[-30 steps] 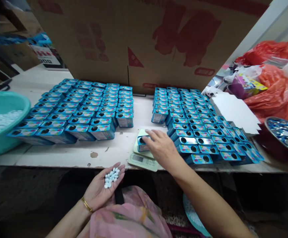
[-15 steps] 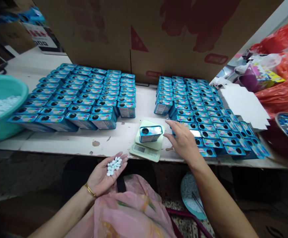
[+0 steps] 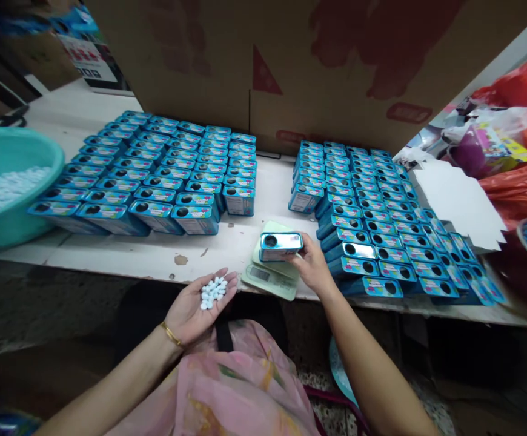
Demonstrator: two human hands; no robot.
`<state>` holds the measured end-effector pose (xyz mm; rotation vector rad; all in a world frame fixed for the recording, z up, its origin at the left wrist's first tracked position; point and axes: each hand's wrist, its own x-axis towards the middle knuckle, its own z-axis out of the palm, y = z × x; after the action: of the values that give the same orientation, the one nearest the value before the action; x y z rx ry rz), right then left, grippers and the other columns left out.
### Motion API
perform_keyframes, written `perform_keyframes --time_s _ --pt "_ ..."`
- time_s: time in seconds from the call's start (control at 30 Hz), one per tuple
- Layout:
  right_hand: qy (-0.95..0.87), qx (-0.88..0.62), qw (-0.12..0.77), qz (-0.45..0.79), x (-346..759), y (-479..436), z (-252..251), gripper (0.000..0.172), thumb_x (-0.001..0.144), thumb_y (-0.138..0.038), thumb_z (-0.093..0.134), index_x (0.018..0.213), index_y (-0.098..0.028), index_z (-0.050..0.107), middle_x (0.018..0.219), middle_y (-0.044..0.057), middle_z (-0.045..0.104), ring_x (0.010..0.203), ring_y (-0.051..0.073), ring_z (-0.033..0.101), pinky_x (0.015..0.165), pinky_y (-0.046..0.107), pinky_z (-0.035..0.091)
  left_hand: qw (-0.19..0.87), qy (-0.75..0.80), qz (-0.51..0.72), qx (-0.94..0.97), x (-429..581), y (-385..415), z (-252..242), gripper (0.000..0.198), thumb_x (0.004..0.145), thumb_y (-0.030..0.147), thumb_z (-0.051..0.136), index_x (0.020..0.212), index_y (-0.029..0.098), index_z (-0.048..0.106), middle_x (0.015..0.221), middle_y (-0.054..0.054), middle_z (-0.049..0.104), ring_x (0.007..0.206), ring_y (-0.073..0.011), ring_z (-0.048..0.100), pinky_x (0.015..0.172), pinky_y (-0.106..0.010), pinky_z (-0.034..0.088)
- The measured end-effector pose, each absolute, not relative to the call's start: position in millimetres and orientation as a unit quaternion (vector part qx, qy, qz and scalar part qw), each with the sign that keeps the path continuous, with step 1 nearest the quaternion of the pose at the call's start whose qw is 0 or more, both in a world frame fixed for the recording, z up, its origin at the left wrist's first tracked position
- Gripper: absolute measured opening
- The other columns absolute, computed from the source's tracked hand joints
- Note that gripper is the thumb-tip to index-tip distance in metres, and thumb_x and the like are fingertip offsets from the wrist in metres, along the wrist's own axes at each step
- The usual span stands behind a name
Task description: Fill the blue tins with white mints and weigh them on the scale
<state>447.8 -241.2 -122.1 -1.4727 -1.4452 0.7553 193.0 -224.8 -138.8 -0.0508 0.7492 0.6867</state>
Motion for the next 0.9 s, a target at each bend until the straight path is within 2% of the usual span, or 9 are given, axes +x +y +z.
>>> perform_keyframes --time_s 0.1,0.27,0.4,0.6,0.77,0.9 --pt "-0.668 -0.598 0.399 0.190 428 -243 -104 0.036 0.074 -0.021 0.054 0.110 -0.022 0.047 0.103 0.005 0.055 0.094 0.020 0.052 0.083 0.037 0.043 0.881 0.318 0.349 -0.023 207 -211 -135 0.021 0.074 0.016 0.049 0.092 0.007 0.057 0.093 -0.014 0.063 0.091 -0.0226 0.058 0.081 -0.036 0.047" --pt "-0.821 -0.528 0.217 -0.032 395 -244 -72 0.044 0.079 -0.010 0.044 0.119 -0.027 0.044 0.114 0.004 0.051 0.109 0.022 0.042 0.099 0.046 0.023 0.875 0.276 0.393 -0.055 234 -191 -135 0.018 0.073 0.018 0.049 0.084 0.007 0.059 0.079 -0.010 0.065 0.074 -0.0182 0.061 0.071 -0.032 0.050" --pt "-0.852 -0.490 0.146 -0.114 384 -240 -69 0.043 0.080 -0.012 0.045 0.120 -0.028 0.044 0.114 0.005 0.052 0.109 0.022 0.041 0.100 0.047 0.021 0.865 0.275 0.413 -0.072 244 -187 -144 0.017 0.073 0.018 0.049 0.082 0.007 0.059 0.073 -0.008 0.065 0.068 -0.0153 0.060 0.069 -0.028 0.049" --pt "-0.864 -0.464 0.139 -0.140 383 -237 -74 0.041 0.082 -0.014 0.044 0.120 -0.029 0.044 0.116 0.004 0.051 0.112 0.022 0.038 0.101 0.047 0.019 0.863 0.277 0.412 -0.087 241 -185 -152 0.016 0.071 0.016 0.050 0.081 0.007 0.058 0.076 -0.010 0.064 0.070 -0.0162 0.060 0.066 -0.027 0.049" --pt "-0.812 -0.553 0.173 -0.076 392 -235 -76 0.044 0.080 -0.012 0.045 0.120 -0.028 0.044 0.112 0.003 0.051 0.108 0.020 0.041 0.100 0.044 0.022 0.859 0.282 0.419 -0.087 242 -183 -152 0.015 0.072 0.017 0.048 0.081 0.009 0.058 0.075 -0.010 0.064 0.071 -0.0188 0.061 0.067 -0.033 0.050" --pt "-0.793 -0.569 0.213 -0.039 398 -237 -77 0.046 0.078 -0.009 0.044 0.119 -0.029 0.044 0.111 0.003 0.051 0.108 0.021 0.041 0.100 0.045 0.021 0.858 0.290 0.414 -0.086 244 -184 -149 0.015 0.072 0.016 0.048 0.081 0.008 0.057 0.073 -0.010 0.063 0.071 -0.0196 0.061 0.067 -0.036 0.051"
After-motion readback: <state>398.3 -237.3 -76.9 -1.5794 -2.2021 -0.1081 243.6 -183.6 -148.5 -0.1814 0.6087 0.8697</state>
